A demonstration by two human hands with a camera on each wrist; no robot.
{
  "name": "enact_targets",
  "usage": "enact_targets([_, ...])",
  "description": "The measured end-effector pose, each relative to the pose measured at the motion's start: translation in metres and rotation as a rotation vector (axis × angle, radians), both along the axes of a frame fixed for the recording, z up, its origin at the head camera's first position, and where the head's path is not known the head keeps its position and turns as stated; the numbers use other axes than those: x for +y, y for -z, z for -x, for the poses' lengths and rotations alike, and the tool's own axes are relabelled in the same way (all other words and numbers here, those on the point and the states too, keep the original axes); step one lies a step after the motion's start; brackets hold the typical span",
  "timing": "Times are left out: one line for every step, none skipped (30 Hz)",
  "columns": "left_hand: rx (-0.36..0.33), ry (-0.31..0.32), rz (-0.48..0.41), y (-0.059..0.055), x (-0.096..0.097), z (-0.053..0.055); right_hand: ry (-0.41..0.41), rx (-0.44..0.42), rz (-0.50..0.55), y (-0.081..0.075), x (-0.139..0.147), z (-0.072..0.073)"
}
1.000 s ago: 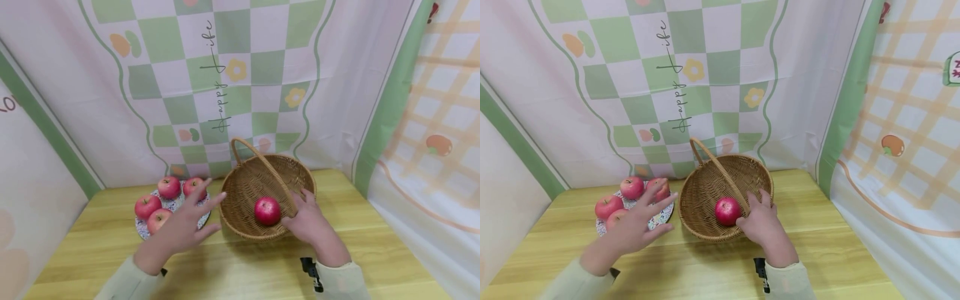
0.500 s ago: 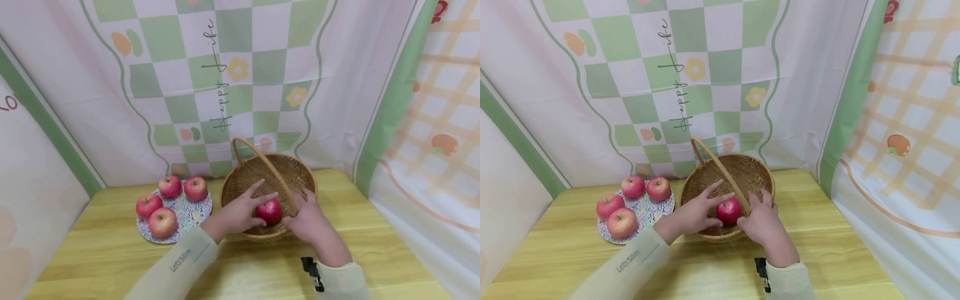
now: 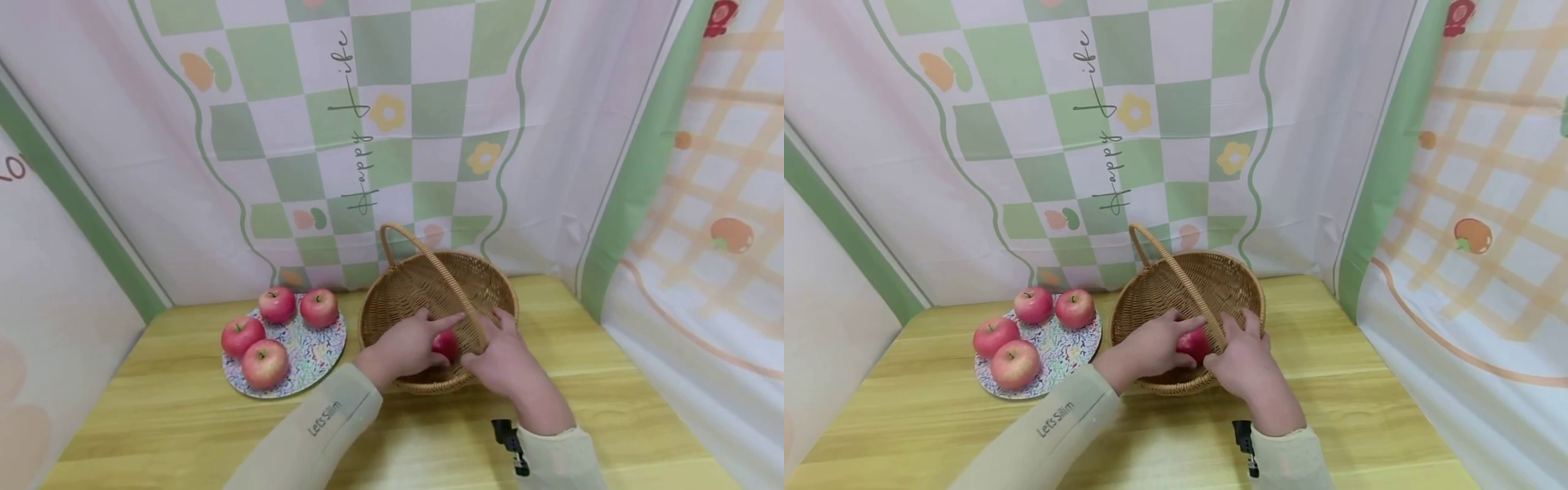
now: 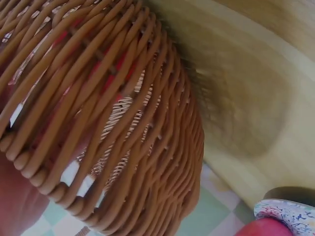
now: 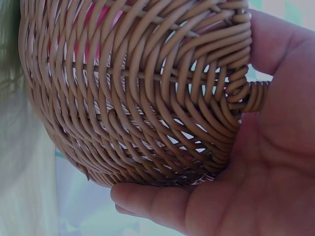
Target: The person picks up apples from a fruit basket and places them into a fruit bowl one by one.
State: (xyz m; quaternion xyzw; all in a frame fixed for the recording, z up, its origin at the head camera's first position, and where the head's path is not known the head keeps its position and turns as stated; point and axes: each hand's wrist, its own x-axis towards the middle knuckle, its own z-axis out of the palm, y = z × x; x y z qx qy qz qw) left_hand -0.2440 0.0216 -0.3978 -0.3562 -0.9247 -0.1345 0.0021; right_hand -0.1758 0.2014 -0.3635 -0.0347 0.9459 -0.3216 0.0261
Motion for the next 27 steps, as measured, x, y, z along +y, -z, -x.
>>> enact_targets([0.011, -0.014, 0.018, 0.0, 0.0, 0.0, -0.001, 0.0, 0.003, 0.0, 0.0, 0.0])
enact_targets([0.014, -0.03, 0.029, 0.0, 0.001, 0.001, -0.002, 0.002, 0.006, 0.0, 0.0, 0.0])
enact_targets([0.013, -0.047, 0.042, 0.0, 0.001, 0.001, -0.002, 0.005, 0.01, -0.001, 0.0, 0.0])
enact_targets([0.019, -0.064, 0.055, 0.0, 0.0, 0.002, -0.002, 0.008, 0.015, -0.001, 0.0, 0.0])
enact_targets([0.016, -0.078, 0.064, -0.001, -0.001, 0.002, -0.002, 0.011, 0.019, -0.001, 0.0, 0.0])
enact_targets([0.013, -0.092, 0.07, -0.001, -0.002, 0.002, -0.003, 0.013, 0.024, -0.001, 0.0, 0.0])
enact_targets([0.014, -0.103, 0.076, -0.002, -0.003, 0.002, -0.002, 0.013, 0.028, -0.001, 0.0, 0.0])
enact_targets([0.005, -0.115, 0.075, -0.003, -0.004, 0.003, -0.002, 0.014, 0.03, -0.001, 0.0, 0.0])
enact_targets([0.002, -0.121, 0.071, -0.003, -0.006, 0.003, -0.002, 0.013, 0.031, -0.001, 0.0, -0.001])
enact_targets([-0.002, -0.123, 0.061, -0.004, -0.007, 0.004, -0.001, 0.011, 0.031, -0.001, 0.0, -0.001])
enact_targets([-0.009, -0.124, 0.052, -0.004, -0.009, 0.004, -0.001, 0.01, 0.029, -0.001, 0.0, -0.001])
enact_targets([-0.007, -0.12, 0.045, -0.003, -0.01, 0.005, -0.001, 0.007, 0.028, -0.001, 0.0, -0.001])
enact_targets([-0.005, -0.113, 0.041, -0.003, -0.012, 0.006, -0.001, 0.006, 0.026, -0.001, 0.0, -0.001])
enact_targets([-0.004, -0.109, 0.034, -0.002, -0.013, 0.007, -0.003, 0.007, 0.026, -0.001, 0.0, -0.001])
enact_targets([0.001, -0.104, 0.033, 0.0, -0.015, 0.008, -0.003, 0.006, 0.027, -0.001, 0.0, -0.001])
enact_targets([0.004, -0.099, 0.036, 0.0, -0.016, 0.009, -0.005, 0.004, 0.027, -0.001, 0.0, -0.002])
enact_targets([-0.001, -0.096, 0.04, 0.001, -0.017, 0.009, -0.006, 0.004, 0.026, -0.001, 0.0, -0.002])
enact_targets([-0.007, -0.091, 0.046, 0.001, -0.018, 0.009, -0.006, 0.002, 0.025, -0.001, 0.0, -0.002])
enact_targets([-0.017, -0.086, 0.052, 0.001, -0.019, 0.009, -0.008, 0.003, 0.025, -0.001, 0.0, -0.002])
enact_targets([-0.029, -0.082, 0.057, 0.001, -0.02, 0.009, -0.008, 0.003, 0.023, -0.001, 0.0, -0.002])
enact_targets([-0.044, -0.078, 0.065, 0.0, -0.021, 0.009, -0.01, 0.005, 0.019, -0.001, 0.0, -0.002])
enact_targets([-0.06, -0.073, 0.07, -0.001, -0.022, 0.009, -0.012, 0.01, 0.016, -0.001, 0.0, -0.002])
enact_targets([-0.076, -0.07, 0.078, -0.001, -0.022, 0.008, -0.014, 0.015, 0.013, -0.001, 0.0, -0.002])
enact_targets([-0.084, -0.067, 0.083, -0.002, -0.023, 0.008, -0.016, 0.019, 0.012, -0.001, 0.0, -0.002])
enact_targets([-0.096, -0.065, 0.083, -0.002, -0.024, 0.007, -0.019, 0.025, 0.009, -0.001, 0.0, -0.002])
enact_targets([-0.106, -0.066, 0.083, -0.002, -0.025, 0.006, -0.02, 0.03, 0.008, -0.001, 0.0, -0.002])
enact_targets([-0.117, -0.068, 0.08, -0.003, -0.025, 0.006, -0.023, 0.035, 0.007, 0.0, 0.0, -0.002])
